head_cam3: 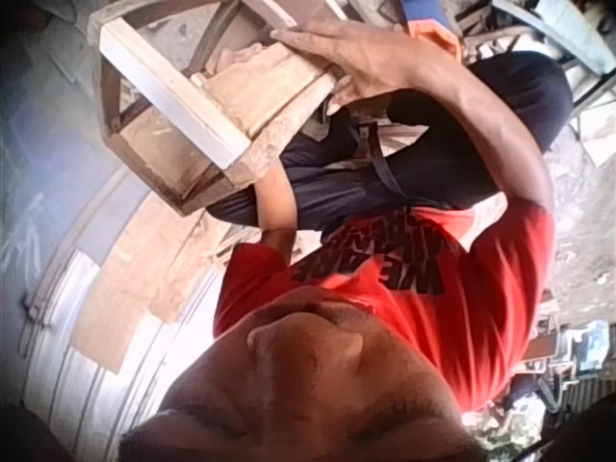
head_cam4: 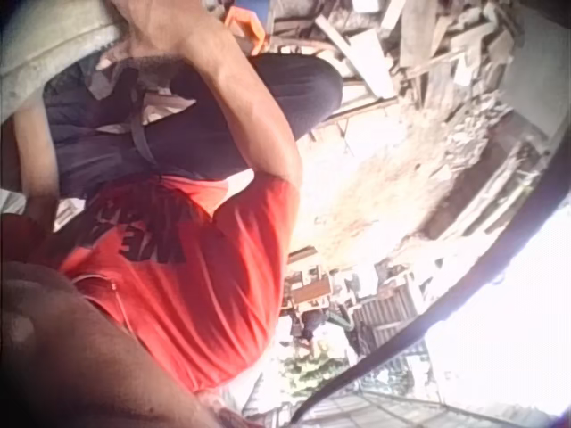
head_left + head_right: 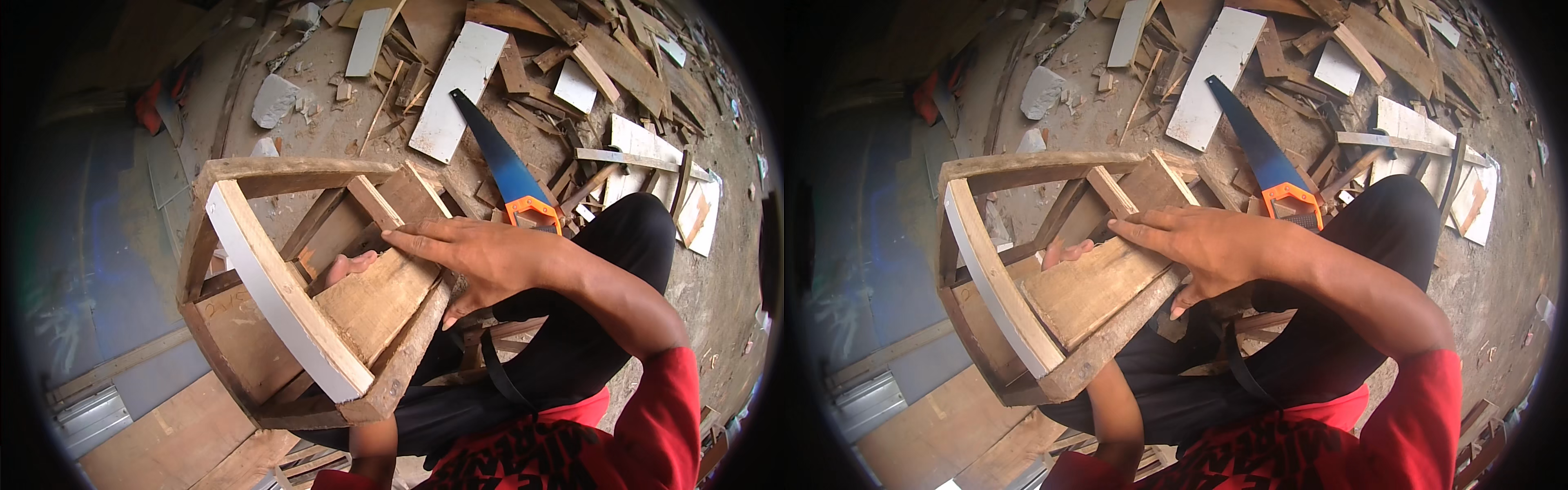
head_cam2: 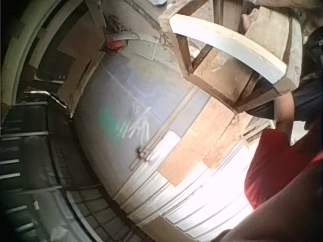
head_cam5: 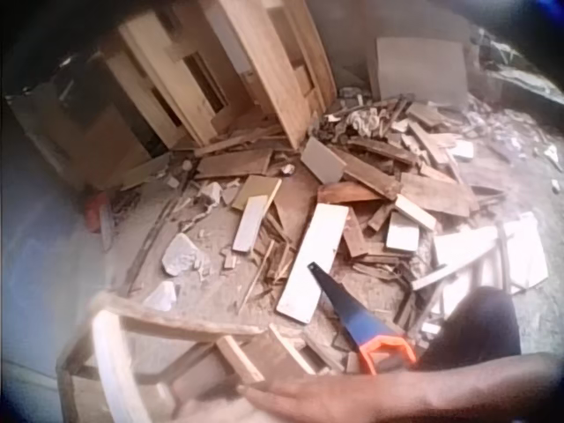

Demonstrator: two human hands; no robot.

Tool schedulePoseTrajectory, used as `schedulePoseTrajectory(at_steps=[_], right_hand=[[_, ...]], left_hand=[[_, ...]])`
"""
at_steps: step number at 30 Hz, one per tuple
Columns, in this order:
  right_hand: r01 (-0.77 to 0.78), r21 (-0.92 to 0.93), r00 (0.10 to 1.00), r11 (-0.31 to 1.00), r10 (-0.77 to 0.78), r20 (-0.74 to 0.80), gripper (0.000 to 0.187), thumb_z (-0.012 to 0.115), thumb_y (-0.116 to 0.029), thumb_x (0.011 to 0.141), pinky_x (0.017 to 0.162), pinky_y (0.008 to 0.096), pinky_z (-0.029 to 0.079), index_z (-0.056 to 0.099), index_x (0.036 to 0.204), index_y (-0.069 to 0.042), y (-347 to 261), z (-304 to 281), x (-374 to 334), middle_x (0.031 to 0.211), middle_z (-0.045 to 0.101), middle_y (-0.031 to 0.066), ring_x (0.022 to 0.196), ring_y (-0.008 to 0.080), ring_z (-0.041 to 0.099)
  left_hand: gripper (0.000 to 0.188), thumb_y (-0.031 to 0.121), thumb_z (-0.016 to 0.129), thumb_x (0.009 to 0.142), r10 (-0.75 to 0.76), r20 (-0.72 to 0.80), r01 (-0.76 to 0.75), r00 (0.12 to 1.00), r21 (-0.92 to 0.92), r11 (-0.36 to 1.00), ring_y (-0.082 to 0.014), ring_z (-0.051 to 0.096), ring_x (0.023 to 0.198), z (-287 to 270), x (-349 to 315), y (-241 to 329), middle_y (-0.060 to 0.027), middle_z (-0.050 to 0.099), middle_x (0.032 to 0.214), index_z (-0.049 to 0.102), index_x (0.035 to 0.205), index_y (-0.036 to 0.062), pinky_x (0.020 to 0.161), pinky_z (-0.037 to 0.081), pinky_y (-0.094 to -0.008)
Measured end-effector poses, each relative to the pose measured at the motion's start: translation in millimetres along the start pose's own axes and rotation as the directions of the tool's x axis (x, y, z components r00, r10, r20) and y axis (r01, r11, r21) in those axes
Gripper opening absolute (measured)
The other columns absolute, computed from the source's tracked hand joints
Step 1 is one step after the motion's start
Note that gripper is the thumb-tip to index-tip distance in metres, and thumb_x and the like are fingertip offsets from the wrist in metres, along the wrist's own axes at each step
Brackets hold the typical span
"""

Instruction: The person assembles a wooden frame by hand, aligning pieces and securing them with nails using a hammer. They adjust the frame and hammer nails into place while sitting on the floor.

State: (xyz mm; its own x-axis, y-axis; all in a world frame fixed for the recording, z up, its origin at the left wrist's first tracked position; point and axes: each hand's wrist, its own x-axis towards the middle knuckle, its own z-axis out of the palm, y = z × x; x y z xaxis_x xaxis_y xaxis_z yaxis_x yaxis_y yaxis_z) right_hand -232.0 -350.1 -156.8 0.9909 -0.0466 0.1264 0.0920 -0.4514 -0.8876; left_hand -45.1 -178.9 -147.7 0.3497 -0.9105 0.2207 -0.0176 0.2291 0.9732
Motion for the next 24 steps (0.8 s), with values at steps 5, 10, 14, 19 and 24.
schedulePoseTrajectory(at_steps=[5,10,14,19,24], right_hand=[[0.030,-0.070,0.999,0.997,-0.032,-0.022,0.110,0.086,-0.030,0.073,0.114,0.0471,0.037,0.020,0.158,-0.005,-1,2,0,0.151,0.038,0.0262,0.138,0.0429,0.042],[-0.018,-0.185,0.999,0.983,0.013,-0.029,0.111,0.087,-0.031,0.072,0.114,0.0477,0.038,0.020,0.159,-0.008,1,5,-2,0.154,0.035,0.0239,0.138,0.0441,0.041],[-0.064,-0.221,0.998,0.973,0.060,-0.023,0.115,0.088,-0.039,0.070,0.114,0.0483,0.037,0.021,0.159,-0.010,-6,-2,2,0.156,0.032,0.0224,0.138,0.0450,0.040],[-0.178,-0.269,0.984,0.947,0.175,-0.035,0.117,0.090,-0.040,0.067,0.115,0.0479,0.038,0.023,0.159,-0.013,-14,-9,-4,0.157,0.033,0.0198,0.139,0.0432,0.040],[-0.216,-0.315,0.976,0.924,0.212,-0.048,0.107,0.086,-0.039,0.072,0.113,0.0475,0.040,0.028,0.157,-0.013,-13,0,-11,0.155,0.037,0.0179,0.136,0.0419,0.045]], left_hand=[[0.052,0.032,0.069,0.092,0.053,-0.071,-0.059,0.996,-0.086,0.995,-0.0325,0.059,0.114,-3,-6,-3,-0.0140,0.059,0.118,0.050,0.135,0.0099,0.103,0.046,-0.0601],[0.047,0.034,0.066,0.096,0.172,-0.255,-0.227,0.951,-0.205,0.952,-0.0316,0.060,0.112,-10,-24,-1,-0.0125,0.059,0.116,0.052,0.134,0.0099,0.103,0.046,-0.0609],[0.032,0.020,0.065,0.098,0.167,-0.557,0.014,0.814,0.307,0.952,-0.0218,0.061,0.106,-26,-57,0,-0.0153,0.063,0.117,0.055,0.125,0.0047,0.099,0.049,-0.0388],[0.032,0.019,0.069,0.096,0.170,-0.576,-0.165,0.800,0.061,0.984,-0.0176,0.057,0.113,-9,-74,20,-0.0098,0.062,0.121,0.054,0.120,0.0041,0.102,0.044,-0.0379],[0.021,0.006,0.063,0.094,0.267,-0.611,-0.267,0.745,0.094,0.959,-0.0174,0.062,0.102,15,-109,28,-0.0137,0.066,0.115,0.060,0.113,-0.0032,0.091,0.048,-0.0342]])
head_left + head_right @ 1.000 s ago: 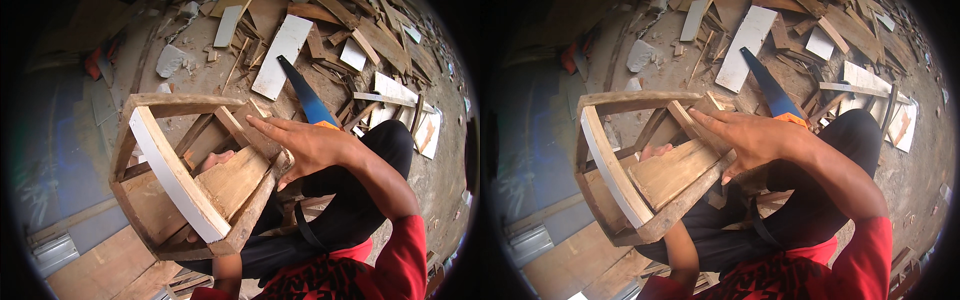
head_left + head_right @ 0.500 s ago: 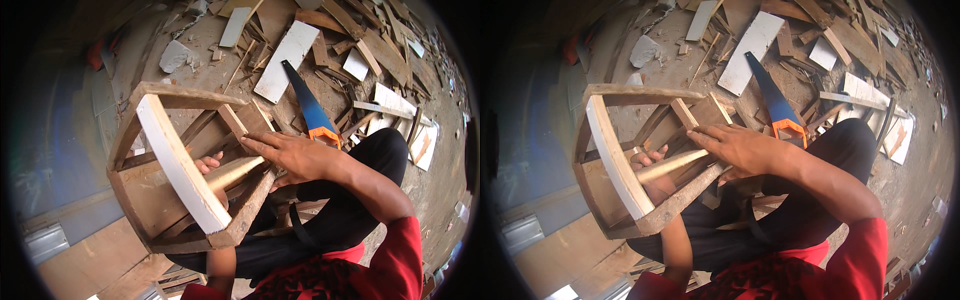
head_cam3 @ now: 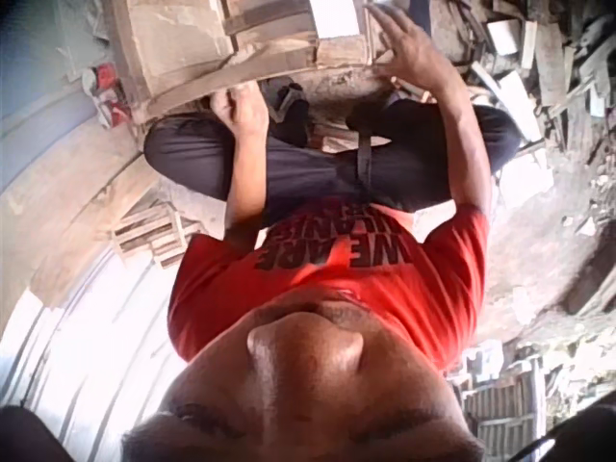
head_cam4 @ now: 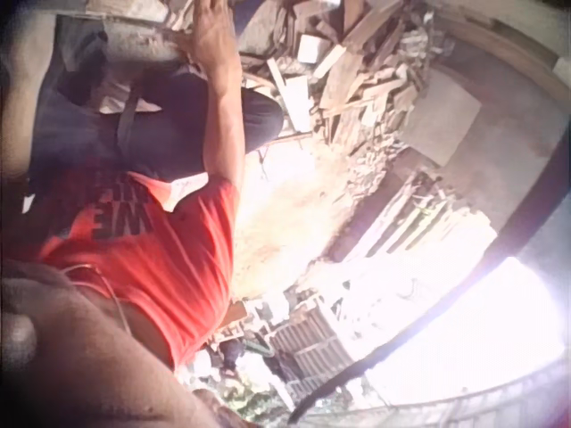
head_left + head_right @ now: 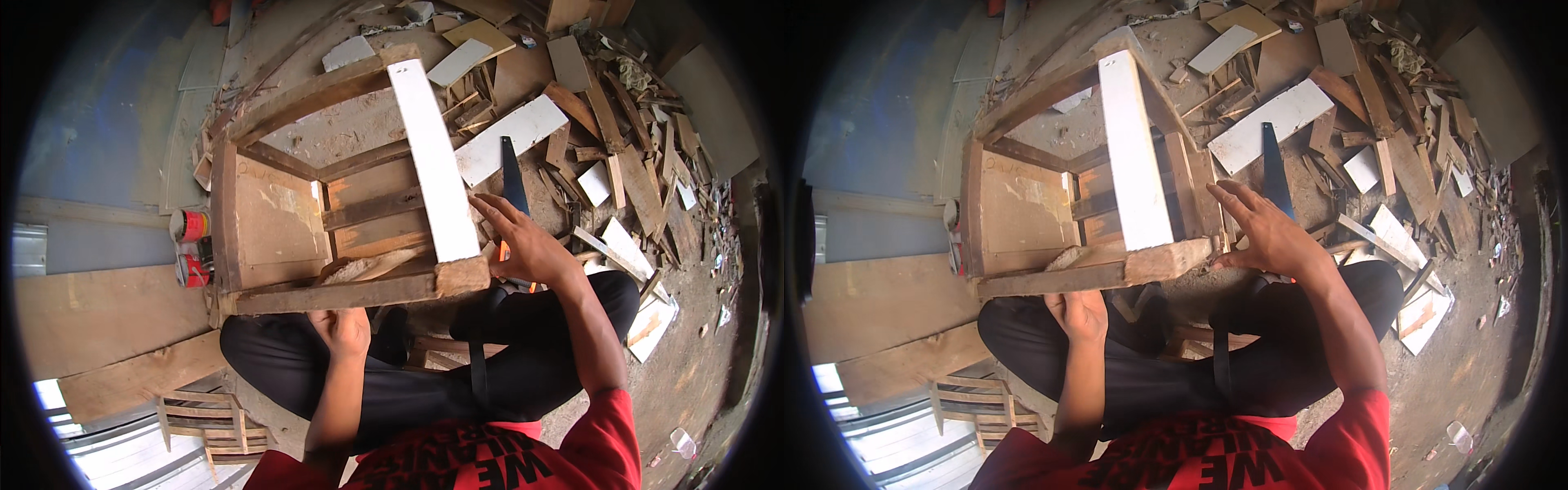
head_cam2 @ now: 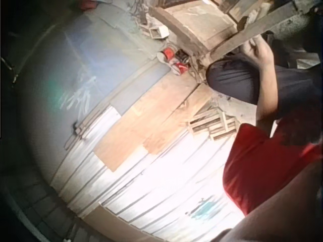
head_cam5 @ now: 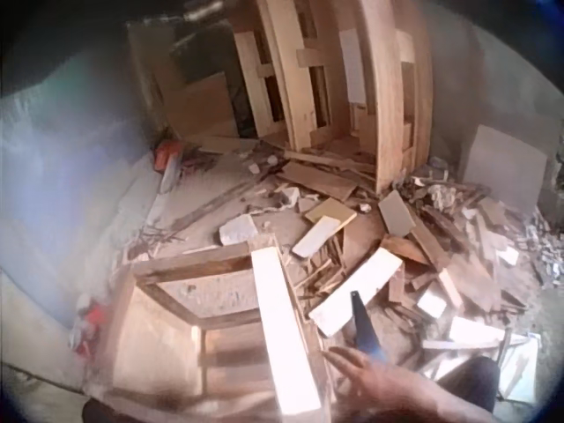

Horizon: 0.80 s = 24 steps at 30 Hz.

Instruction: The person assembles a wooden frame by hand, aligning pieces and securing them with nails using a hammer. They adjust the frame and hammer nails into place while sitting on the floor.

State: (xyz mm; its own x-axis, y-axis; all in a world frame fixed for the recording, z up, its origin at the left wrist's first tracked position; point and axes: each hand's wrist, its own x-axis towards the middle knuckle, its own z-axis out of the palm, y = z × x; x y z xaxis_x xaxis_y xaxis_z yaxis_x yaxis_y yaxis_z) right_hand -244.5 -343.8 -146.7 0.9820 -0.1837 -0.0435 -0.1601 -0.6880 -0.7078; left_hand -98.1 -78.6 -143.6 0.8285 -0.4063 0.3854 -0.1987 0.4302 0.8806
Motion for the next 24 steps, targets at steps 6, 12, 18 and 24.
schedulePoseTrajectory(at_steps=[6,12,18,24], right_hand=[[-0.162,-0.269,0.974,0.949,0.197,0.108,0.075,0.079,-0.044,0.081,0.109,0.0438,0.042,0.053,0.134,0.002,-34,18,-35,0.134,0.056,0.0232,0.128,0.0387,0.053],[-0.041,-0.134,0.987,0.990,0.061,0.150,0.060,0.076,-0.040,0.087,0.096,0.0446,0.051,0.060,0.127,0.001,-95,25,-35,0.122,0.064,0.0223,0.116,0.0398,0.061],[0.088,0.083,0.980,0.993,-0.071,-0.188,0.069,0.078,-0.026,0.087,0.096,0.0473,0.051,0.045,0.140,0.005,-124,81,-24,0.130,0.054,0.0294,0.116,0.0467,0.058],[0.301,0.137,0.822,0.944,-0.184,-0.540,0.068,0.076,-0.015,0.089,0.095,0.0483,0.048,0.037,0.139,0.008,-126,134,11,0.130,0.050,0.0362,0.117,0.0508,0.055]], left_hand=[[0.019,0.013,0.061,0.101,-0.017,-0.077,0.027,0.997,0.129,0.991,-0.0030,0.044,0.074,-1,-8,9,0.0018,0.062,0.086,0.065,0.102,-0.0052,0.065,0.035,-0.0209],[0.025,0.010,0.050,0.105,0.096,-0.002,-0.092,0.995,0.276,0.957,-0.0074,0.053,0.096,-12,8,-4,-0.0047,0.060,0.114,0.054,0.125,-0.0040,0.083,0.043,-0.0228],[0.027,0.012,0.046,0.108,0.132,0.123,-0.160,0.984,0.252,0.954,-0.0135,0.053,0.111,-37,13,13,-0.0098,0.056,0.128,0.054,0.129,-0.0033,0.097,0.043,-0.0287],[0.028,0.015,0.046,0.108,0.164,-0.020,-0.149,0.986,0.310,0.939,-0.0099,0.052,0.096,-26,10,5,-0.0051,0.057,0.116,0.052,0.130,-0.0003,0.084,0.043,-0.0244]])
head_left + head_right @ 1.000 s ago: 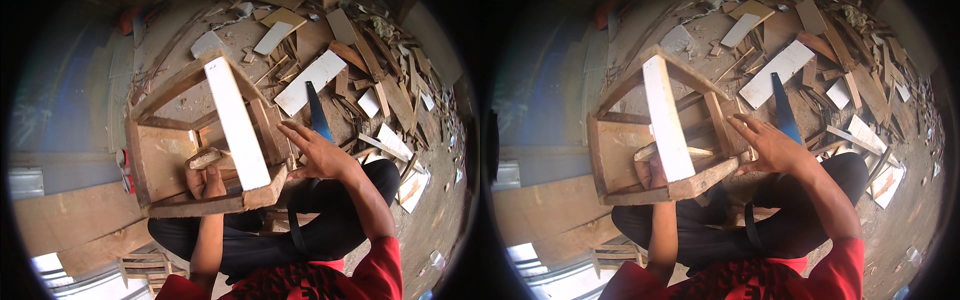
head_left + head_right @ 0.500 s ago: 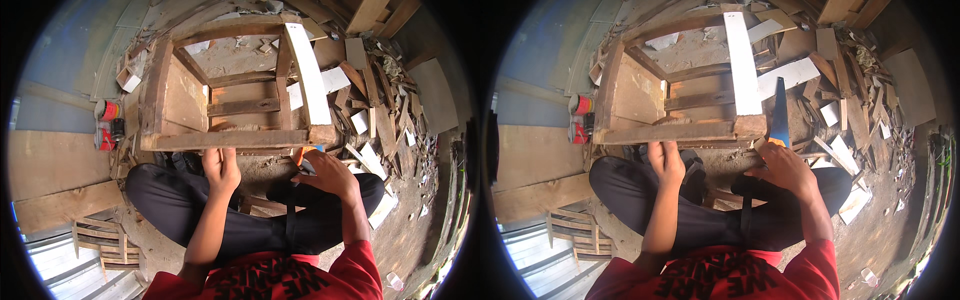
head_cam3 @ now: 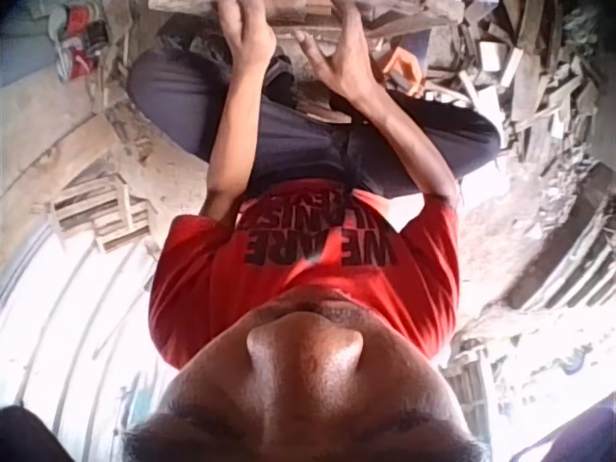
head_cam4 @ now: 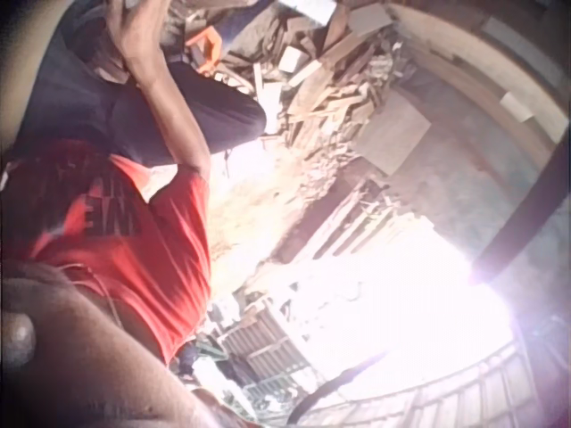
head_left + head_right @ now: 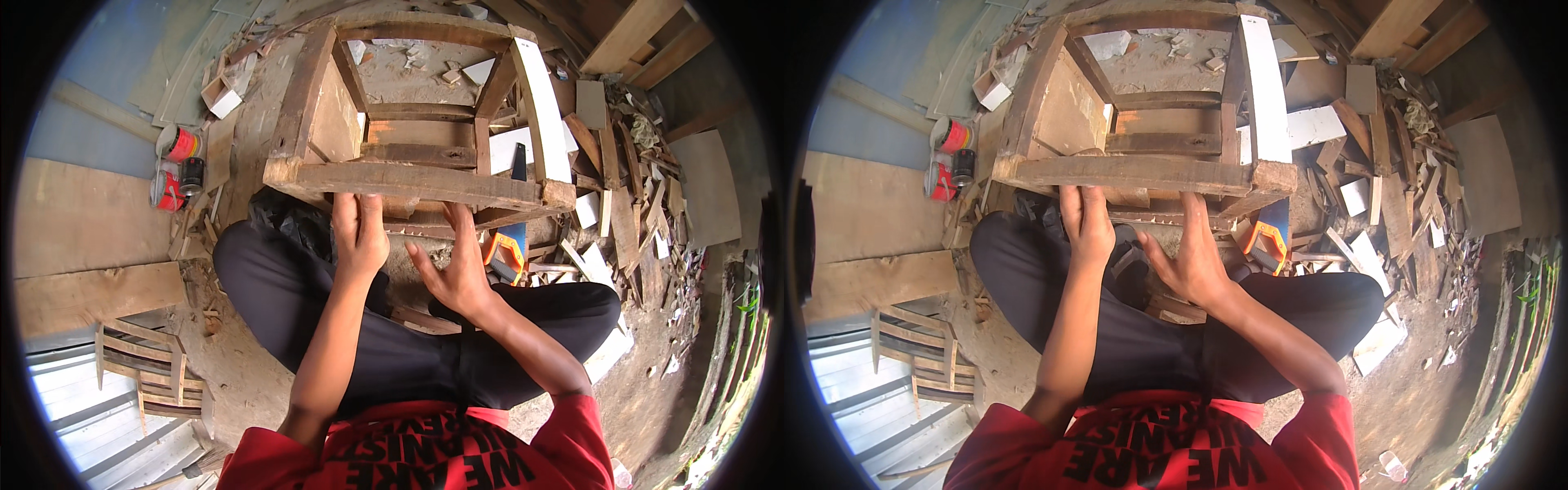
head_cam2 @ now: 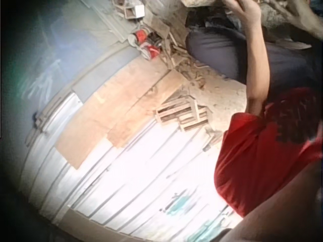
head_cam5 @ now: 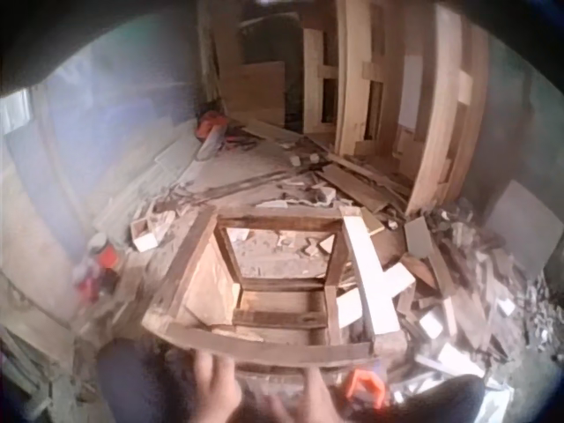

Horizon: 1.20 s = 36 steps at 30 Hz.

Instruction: The person assembles a wooden frame by hand, aligning pieces and securing them with nails using a hammer. They adjust the frame and hammer nails into place while sitting on the floor.

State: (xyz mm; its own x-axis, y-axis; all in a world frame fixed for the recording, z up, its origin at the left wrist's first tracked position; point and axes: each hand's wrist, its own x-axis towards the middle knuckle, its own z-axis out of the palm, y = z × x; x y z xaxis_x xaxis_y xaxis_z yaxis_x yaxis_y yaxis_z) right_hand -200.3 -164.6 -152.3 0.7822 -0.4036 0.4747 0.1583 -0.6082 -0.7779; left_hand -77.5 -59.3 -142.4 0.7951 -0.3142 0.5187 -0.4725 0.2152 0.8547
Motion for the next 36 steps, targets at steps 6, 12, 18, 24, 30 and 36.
schedulePoseTrajectory(at_steps=[6,12,18,24,30,36], right_hand=[[-0.012,0.152,1.000,0.988,0.008,0.028,0.037,0.070,-0.005,0.091,0.083,0.0467,0.051,0.052,0.123,0.002,-5,17,30,0.109,0.065,0.0265,0.101,0.0479,0.064],[0.038,0.188,0.997,0.982,-0.050,0.059,0.034,0.065,0.005,0.090,0.081,0.0463,0.051,0.055,0.121,-0.003,12,23,41,0.107,0.065,0.0225,0.098,0.0465,0.063],[0.073,0.152,0.986,0.986,-0.095,0.140,0.035,0.067,0.005,0.089,0.085,0.0446,0.049,0.057,0.121,-0.004,16,9,51,0.111,0.064,0.0183,0.101,0.0402,0.061],[0.162,0.123,0.975,0.979,-0.178,0.136,0.034,0.068,0.004,0.088,0.086,0.0431,0.049,0.058,0.120,-0.004,-4,-1,67,0.110,0.064,0.0167,0.101,0.0366,0.062],[0.090,0.148,0.970,0.985,-0.121,0.211,0.036,0.067,0.004,0.089,0.089,0.0435,0.049,0.059,0.123,-0.004,-6,-7,64,0.112,0.063,0.0177,0.103,0.0364,0.062],[0.095,0.250,0.979,0.964,-0.136,0.154,0.044,0.065,0.008,0.089,0.092,0.0437,0.048,0.053,0.130,-0.002,9,4,52,0.120,0.061,0.0209,0.109,0.0396,0.060]], left_hand=[[0.025,0.017,0.047,0.108,-0.083,0.014,0.084,0.996,-0.139,0.987,0.0001,0.030,0.059,-9,-6,-11,0.0054,0.048,0.088,0.050,0.128,0.0035,0.051,0.024,-0.0188],[0.038,0.028,0.051,0.107,-0.115,0.023,0.118,0.993,-0.209,0.971,-0.0182,0.053,0.114,-4,2,5,-0.0136,0.056,0.124,0.047,0.130,-0.0026,0.100,0.041,-0.0353],[0.048,0.025,0.047,0.107,-0.037,0.042,0.044,0.998,-0.178,0.983,-0.0190,0.041,0.129,4,9,23,-0.0126,0.044,0.141,0.034,0.144,-0.0017,0.110,0.032,-0.0381],[0.045,0.023,0.045,0.108,-0.081,0.093,0.106,0.992,-0.301,0.948,-0.0178,0.037,0.132,0,4,21,-0.0115,0.039,0.145,0.032,0.145,0.0011,0.112,0.029,-0.0377],[0.036,0.016,0.048,0.107,-0.057,0.064,0.076,0.996,-0.352,0.933,-0.0156,0.054,0.101,0,2,19,-0.0108,0.054,0.122,0.039,0.138,0.0016,0.097,0.042,-0.0339],[0.033,0.014,0.050,0.105,-0.029,0.055,0.048,0.998,-0.378,0.924,-0.0159,0.059,0.095,2,2,24,-0.0099,0.058,0.117,0.043,0.136,0.0009,0.093,0.046,-0.0331]])
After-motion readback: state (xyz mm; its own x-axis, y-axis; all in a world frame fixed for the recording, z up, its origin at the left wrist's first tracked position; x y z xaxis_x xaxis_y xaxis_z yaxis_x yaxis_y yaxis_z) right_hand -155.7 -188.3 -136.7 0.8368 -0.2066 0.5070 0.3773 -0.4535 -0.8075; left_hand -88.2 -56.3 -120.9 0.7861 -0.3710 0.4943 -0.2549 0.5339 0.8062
